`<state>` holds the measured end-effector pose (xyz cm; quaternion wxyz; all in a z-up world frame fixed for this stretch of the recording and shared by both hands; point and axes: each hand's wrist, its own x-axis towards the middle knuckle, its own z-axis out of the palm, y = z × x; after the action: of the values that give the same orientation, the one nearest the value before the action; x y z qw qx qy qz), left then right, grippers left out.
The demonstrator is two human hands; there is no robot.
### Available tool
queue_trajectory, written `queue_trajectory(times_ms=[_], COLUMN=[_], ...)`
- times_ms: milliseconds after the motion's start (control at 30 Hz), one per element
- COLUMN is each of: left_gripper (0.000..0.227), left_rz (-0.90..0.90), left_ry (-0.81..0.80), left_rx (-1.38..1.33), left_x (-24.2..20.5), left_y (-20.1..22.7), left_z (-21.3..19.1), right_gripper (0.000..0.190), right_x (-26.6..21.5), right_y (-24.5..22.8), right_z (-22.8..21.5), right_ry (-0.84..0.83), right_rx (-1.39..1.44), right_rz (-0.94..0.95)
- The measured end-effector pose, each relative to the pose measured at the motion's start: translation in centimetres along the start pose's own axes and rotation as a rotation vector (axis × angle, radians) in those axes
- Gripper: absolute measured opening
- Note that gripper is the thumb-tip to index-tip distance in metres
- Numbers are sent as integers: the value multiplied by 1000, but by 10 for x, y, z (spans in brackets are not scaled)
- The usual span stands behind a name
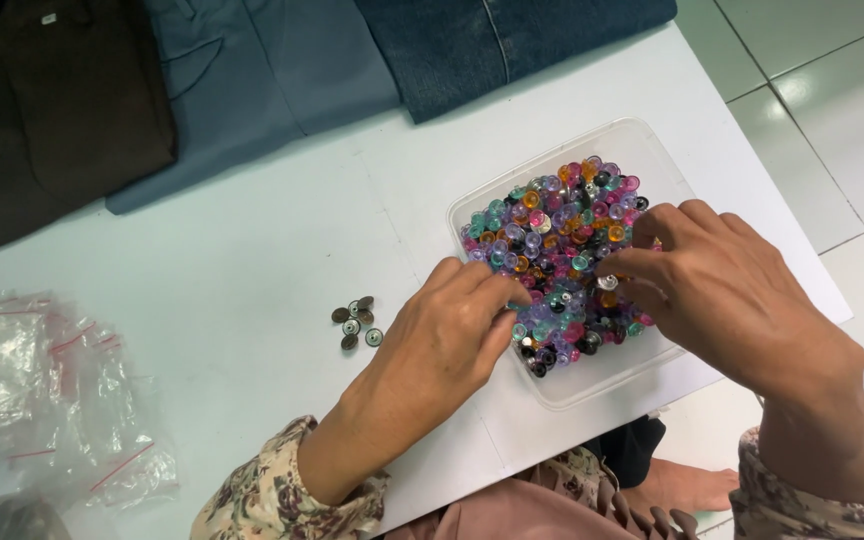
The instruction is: The person sorts colored plastic buttons from a container into specific groups on a table and then places them into small plastic bags by hand.
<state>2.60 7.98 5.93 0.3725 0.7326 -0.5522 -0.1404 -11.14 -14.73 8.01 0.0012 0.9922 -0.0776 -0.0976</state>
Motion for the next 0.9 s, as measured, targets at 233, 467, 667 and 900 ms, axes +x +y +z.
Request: queue_trajectory(times_ms=[233, 467, 667, 900], left_gripper=[13, 12, 11, 10], left_rz=[-13, -19, 2, 4], left_ry=[-17, -36, -40, -21], left_rx=[-11, -27, -27, -25], left_x=[1, 1, 3, 2], left_y=[3, 2, 3, 5], left_z=[-7, -9, -10, -10], right_gripper=[29, 19, 22, 15], right_x=[15, 24, 12, 13], right_y=[-15, -12, 1, -10], right_z=[13, 17, 15, 28], right_ry=[44, -214, -181, -48], right_rx=[110, -129, -177, -102], right_rz=[-187, -81, -21, -190])
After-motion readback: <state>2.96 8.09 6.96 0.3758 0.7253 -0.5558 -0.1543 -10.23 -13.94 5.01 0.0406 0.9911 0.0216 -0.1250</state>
